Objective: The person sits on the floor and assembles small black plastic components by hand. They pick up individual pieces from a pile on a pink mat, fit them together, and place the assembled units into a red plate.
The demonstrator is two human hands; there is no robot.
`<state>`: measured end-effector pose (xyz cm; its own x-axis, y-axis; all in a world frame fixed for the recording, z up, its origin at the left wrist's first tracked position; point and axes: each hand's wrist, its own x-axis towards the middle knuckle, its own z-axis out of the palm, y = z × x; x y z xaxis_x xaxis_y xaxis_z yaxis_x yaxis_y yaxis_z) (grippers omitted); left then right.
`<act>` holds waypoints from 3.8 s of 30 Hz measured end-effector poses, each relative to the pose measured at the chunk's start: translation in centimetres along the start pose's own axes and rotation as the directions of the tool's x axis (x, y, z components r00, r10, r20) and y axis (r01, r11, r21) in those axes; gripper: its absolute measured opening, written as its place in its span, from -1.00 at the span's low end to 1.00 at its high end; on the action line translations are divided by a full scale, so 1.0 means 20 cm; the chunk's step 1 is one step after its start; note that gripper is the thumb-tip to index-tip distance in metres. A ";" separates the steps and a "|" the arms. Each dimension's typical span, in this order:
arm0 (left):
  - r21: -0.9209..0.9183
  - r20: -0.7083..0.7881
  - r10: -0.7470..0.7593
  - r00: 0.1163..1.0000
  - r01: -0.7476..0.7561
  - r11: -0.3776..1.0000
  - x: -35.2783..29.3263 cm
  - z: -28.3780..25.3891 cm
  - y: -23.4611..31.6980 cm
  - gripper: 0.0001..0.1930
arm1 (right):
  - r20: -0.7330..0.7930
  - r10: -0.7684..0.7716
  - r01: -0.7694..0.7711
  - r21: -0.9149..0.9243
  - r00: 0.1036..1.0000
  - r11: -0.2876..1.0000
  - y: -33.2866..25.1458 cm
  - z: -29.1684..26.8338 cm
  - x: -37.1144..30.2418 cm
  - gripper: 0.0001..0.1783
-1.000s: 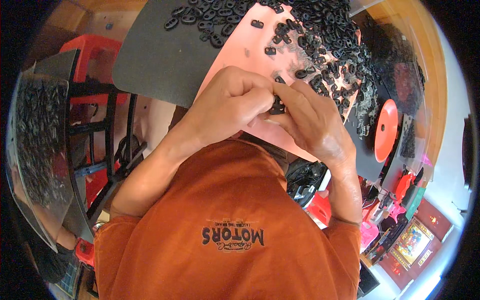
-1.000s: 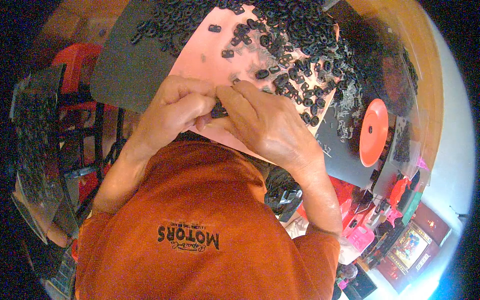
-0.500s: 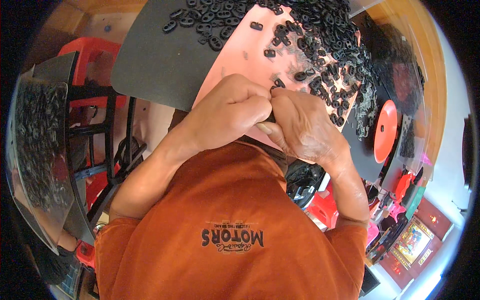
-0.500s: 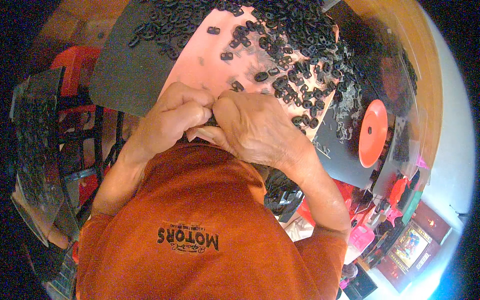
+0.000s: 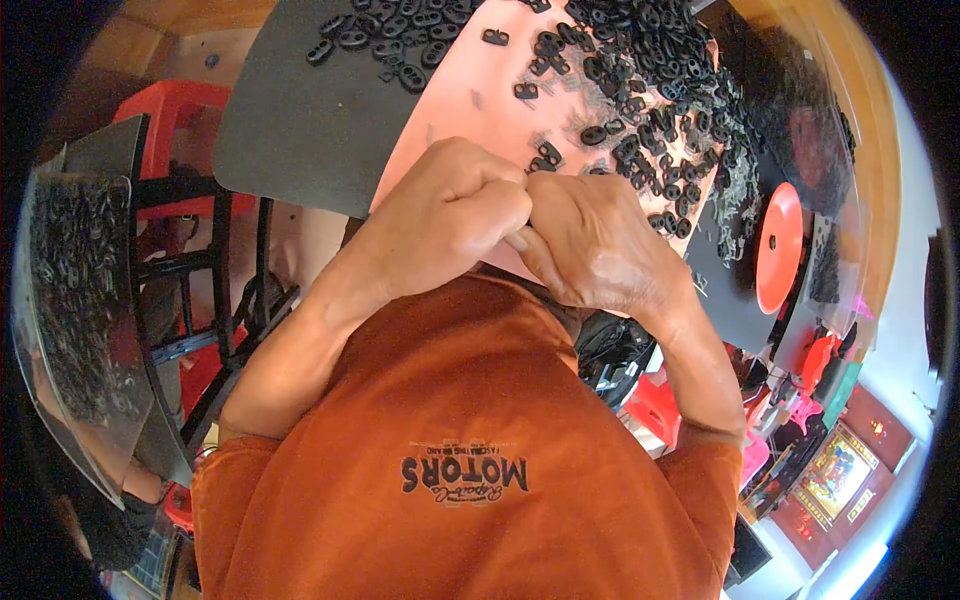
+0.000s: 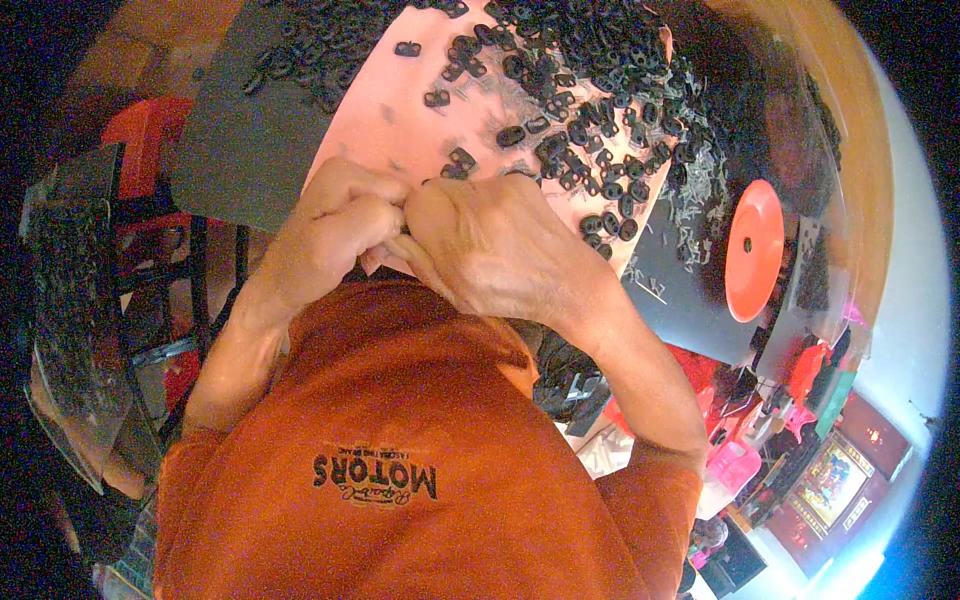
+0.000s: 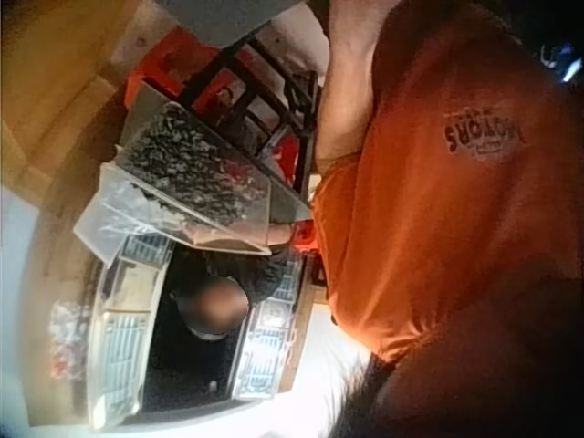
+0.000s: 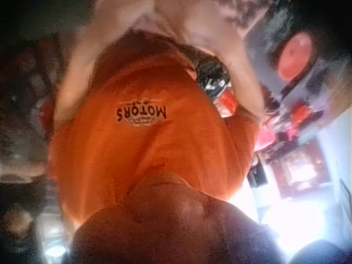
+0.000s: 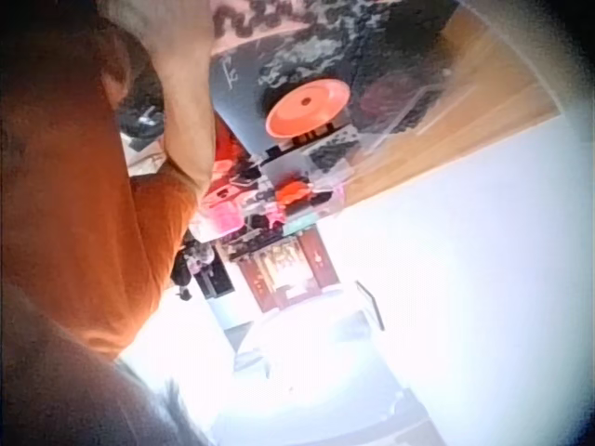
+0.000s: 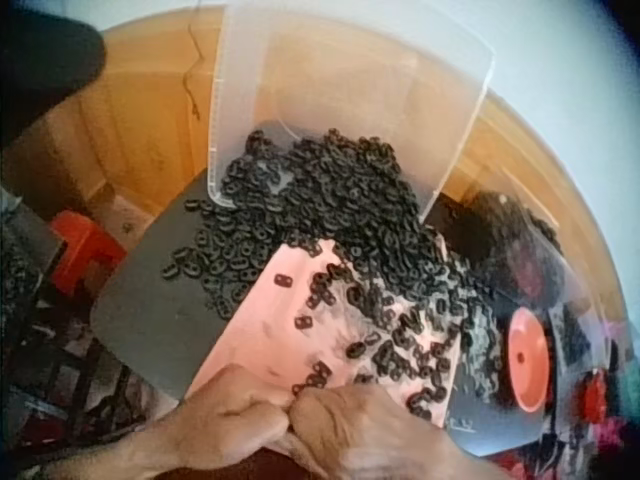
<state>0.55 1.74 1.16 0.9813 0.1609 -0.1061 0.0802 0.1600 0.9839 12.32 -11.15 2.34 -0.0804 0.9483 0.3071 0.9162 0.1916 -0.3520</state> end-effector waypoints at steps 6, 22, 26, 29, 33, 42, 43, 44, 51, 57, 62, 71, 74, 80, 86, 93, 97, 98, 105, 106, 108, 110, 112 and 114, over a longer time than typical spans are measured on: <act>-0.042 0.007 0.000 1.000 0.000 0.999 0.00 0.00 -0.02 -0.73 | 0.057 0.143 -0.144 0.023 0.988 0.989 -0.02 -0.06 -0.03 -0.66; 0.027 -0.046 0.027 0.999 -0.026 0.999 -0.01 0.02 -0.02 -0.72 | 0.269 0.532 -0.570 0.610 0.803 0.551 -0.02 -0.13 -0.06 -0.75; -0.097 -0.060 -0.060 0.996 0.054 0.994 -0.01 0.03 0.01 -0.73 | -0.002 0.397 -0.358 0.426 0.918 0.831 -0.03 -0.10 -0.07 -0.76; -0.136 -0.045 -0.118 0.992 0.111 0.984 0.00 0.02 0.03 -0.74 | -0.031 0.282 -0.271 0.196 0.959 0.943 -0.02 -0.05 -0.11 -0.73; -0.055 0.002 -0.126 0.992 0.126 0.991 0.00 0.00 0.03 -0.74 | -0.023 0.216 -0.212 0.120 0.976 0.970 -0.03 -0.05 -0.10 -0.68; 0.015 -0.050 -0.135 0.990 0.136 0.991 -0.02 0.02 0.01 -0.73 | -0.028 0.374 -0.317 0.477 0.927 0.820 -0.04 -0.05 -0.12 -0.84; 0.015 -0.036 -0.128 0.991 0.129 0.992 -0.01 0.02 0.01 -0.72 | -0.102 0.390 -0.305 0.458 0.915 0.835 -0.04 -0.09 -0.15 -0.86; 0.017 -0.043 -0.123 0.992 0.123 0.992 -0.02 0.02 0.00 -0.70 | -0.170 0.386 -0.279 0.445 0.907 0.851 -0.03 -0.11 -0.18 -0.87; 0.074 -0.012 -0.092 0.996 0.093 0.993 0.00 0.03 -0.01 -0.69 | -0.555 0.799 -0.837 0.306 0.231 0.454 0.25 -0.53 -0.82 -0.74; 0.143 -0.017 -0.054 0.998 0.056 0.988 -0.02 0.03 -0.01 -0.72 | -0.483 0.861 -0.962 0.117 0.161 0.245 0.35 -0.67 -1.10 -0.71; 0.193 0.064 0.010 0.998 -0.022 0.981 -0.01 0.02 -0.02 -0.76 | -0.334 0.860 -0.855 0.219 0.386 0.469 0.19 -0.53 -0.69 -0.77; 0.300 0.094 0.175 0.980 -0.196 0.934 -0.03 0.03 -0.05 -0.76 | 0.021 0.425 -0.426 0.006 0.905 0.905 0.12 -0.22 -0.11 -0.76; 0.324 0.071 0.233 0.970 -0.243 0.914 -0.04 0.05 -0.06 -0.77 | 0.064 0.286 -0.285 -0.025 0.956 0.958 0.16 -0.16 -0.08 -0.79; 0.343 0.066 0.301 0.951 -0.305 0.889 -0.05 0.04 -0.08 -0.82 | 0.037 0.444 -0.430 -0.192 0.895 0.882 0.22 -0.20 -0.05 -0.76; 0.414 0.103 0.304 0.947 -0.319 0.853 -0.04 0.03 -0.07 -0.81 | -0.106 0.222 -0.241 -0.231 0.969 0.943 0.21 -0.09 0.19 -0.72; 0.367 0.101 0.262 0.960 -0.280 0.887 -0.04 0.02 -0.05 -0.80 | -0.060 0.138 -0.150 -0.328 0.989 0.933 0.29 0.00 0.27 -0.88; 0.342 0.112 0.280 0.953 -0.301 0.890 -0.04 0.02 -0.06 -0.80 | 0.018 0.196 -0.184 -0.274 0.980 0.944 0.24 -0.07 0.11 -0.90; 0.348 0.124 0.287 0.950 -0.312 0.884 -0.04 0.02 -0.06 -0.80 | 0.042 0.222 -0.206 -0.241 0.974 0.948 0.22 -0.09 0.08 -0.90; 0.391 0.120 0.335 0.935 -0.354 0.849 -0.06 0.00 -0.07 -0.81 | -0.064 0.215 -0.224 -0.273 0.975 0.935 0.21 -0.10 0.04 -0.93; 0.386 0.107 0.347 0.932 -0.361 0.849 -0.05 0.00 -0.07 -0.81 | -0.025 0.192 -0.191 -0.306 0.981 0.933 0.20 -0.10 0.05 -0.93; 0.371 0.092 0.353 0.931 -0.361 0.856 -0.05 0.01 -0.08 -0.81 | -0.011 0.319 -0.305 -0.323 0.948 0.896 0.19 -0.09 0.06 -0.88; 0.347 0.080 0.336 0.938 -0.342 0.873 -0.06 0.01 -0.09 -0.83 | 0.017 0.274 -0.255 -0.314 0.961 0.914 0.20 -0.08 0.06 -0.88; 0.345 0.069 0.353 0.933 -0.354 0.869 -0.07 0.01 -0.08 -0.84 | 0.044 0.304 -0.268 -0.364 0.952 0.892 0.22 -0.11 0.05 -0.88; 0.348 0.072 0.376 0.924 -0.376 0.858 -0.06 0.01 -0.10 -0.83 | 0.035 0.328 -0.298 -0.341 0.944 0.892 0.21 -0.12 0.07 -0.87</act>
<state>-0.77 0.99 -0.71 0.9493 0.1385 0.2821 -0.2394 -0.2625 0.9348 16.95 -9.54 3.42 0.2113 0.9668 0.1438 0.9748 -0.1976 -0.1037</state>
